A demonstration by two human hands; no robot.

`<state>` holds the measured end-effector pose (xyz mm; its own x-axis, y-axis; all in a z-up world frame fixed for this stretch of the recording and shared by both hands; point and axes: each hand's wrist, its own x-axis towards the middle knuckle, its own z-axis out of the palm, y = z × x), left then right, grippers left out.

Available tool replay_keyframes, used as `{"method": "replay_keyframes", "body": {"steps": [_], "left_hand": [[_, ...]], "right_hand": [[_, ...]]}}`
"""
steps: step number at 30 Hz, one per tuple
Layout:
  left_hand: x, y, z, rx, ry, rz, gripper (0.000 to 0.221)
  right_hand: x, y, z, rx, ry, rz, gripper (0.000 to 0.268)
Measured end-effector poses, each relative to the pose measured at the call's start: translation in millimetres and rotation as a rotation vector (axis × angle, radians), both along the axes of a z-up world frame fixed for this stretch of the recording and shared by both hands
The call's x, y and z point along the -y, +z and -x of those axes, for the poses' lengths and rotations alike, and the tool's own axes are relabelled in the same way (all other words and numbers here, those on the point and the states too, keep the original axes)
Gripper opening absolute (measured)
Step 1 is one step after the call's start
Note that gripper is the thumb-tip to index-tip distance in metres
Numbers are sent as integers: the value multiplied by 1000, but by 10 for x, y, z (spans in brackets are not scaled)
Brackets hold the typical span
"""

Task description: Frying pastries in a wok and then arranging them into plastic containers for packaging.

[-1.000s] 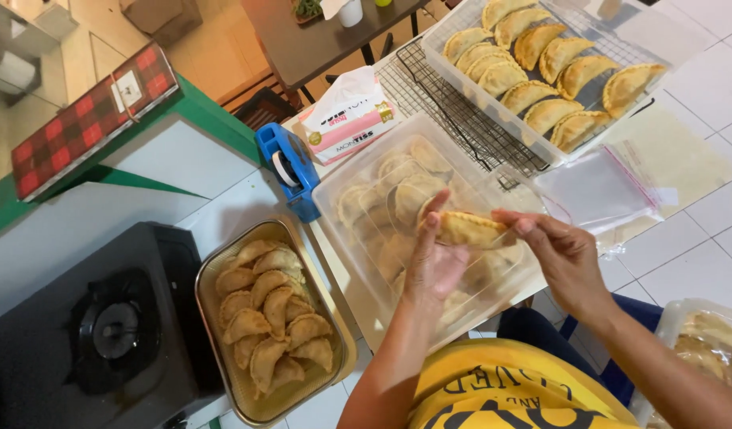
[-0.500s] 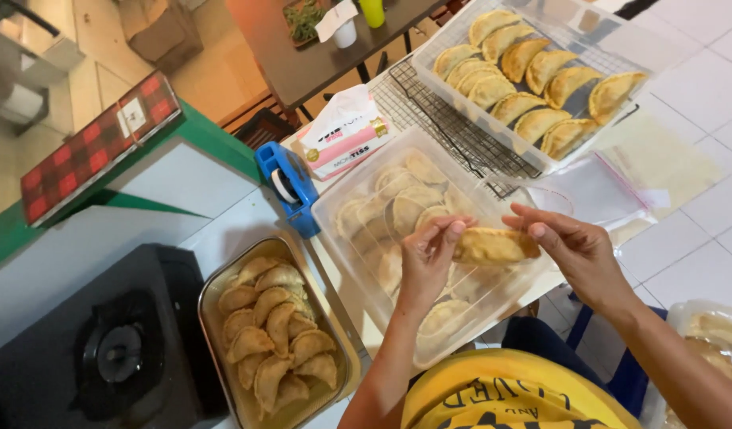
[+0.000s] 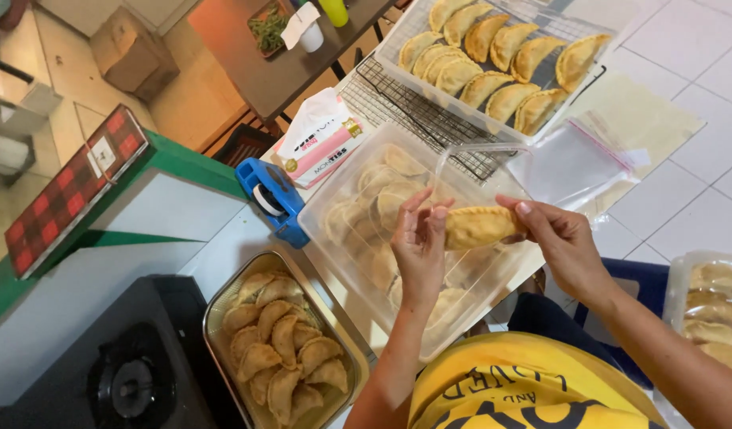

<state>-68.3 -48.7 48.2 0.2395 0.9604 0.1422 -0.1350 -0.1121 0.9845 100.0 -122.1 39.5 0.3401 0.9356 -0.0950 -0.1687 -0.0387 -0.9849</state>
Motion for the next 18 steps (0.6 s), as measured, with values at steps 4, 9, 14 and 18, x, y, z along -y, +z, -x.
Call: {"method": "replay_keyframes", "body": {"steps": [4, 9, 14, 18], "left_hand": [[28, -93, -35, -20, 126, -206, 17], [59, -91, -39, -16, 154, -164, 19], [46, -101, -5, 8, 135, -177, 16], [94, -5, -12, 29, 97, -163, 18]], "right_hand": [[39, 81, 109, 15, -123, -30, 35], [50, 65, 132, 156, -132, -65, 30], [103, -198, 35, 108, -173, -72, 23], [127, -247, 75, 1, -198, -117, 22]]}}
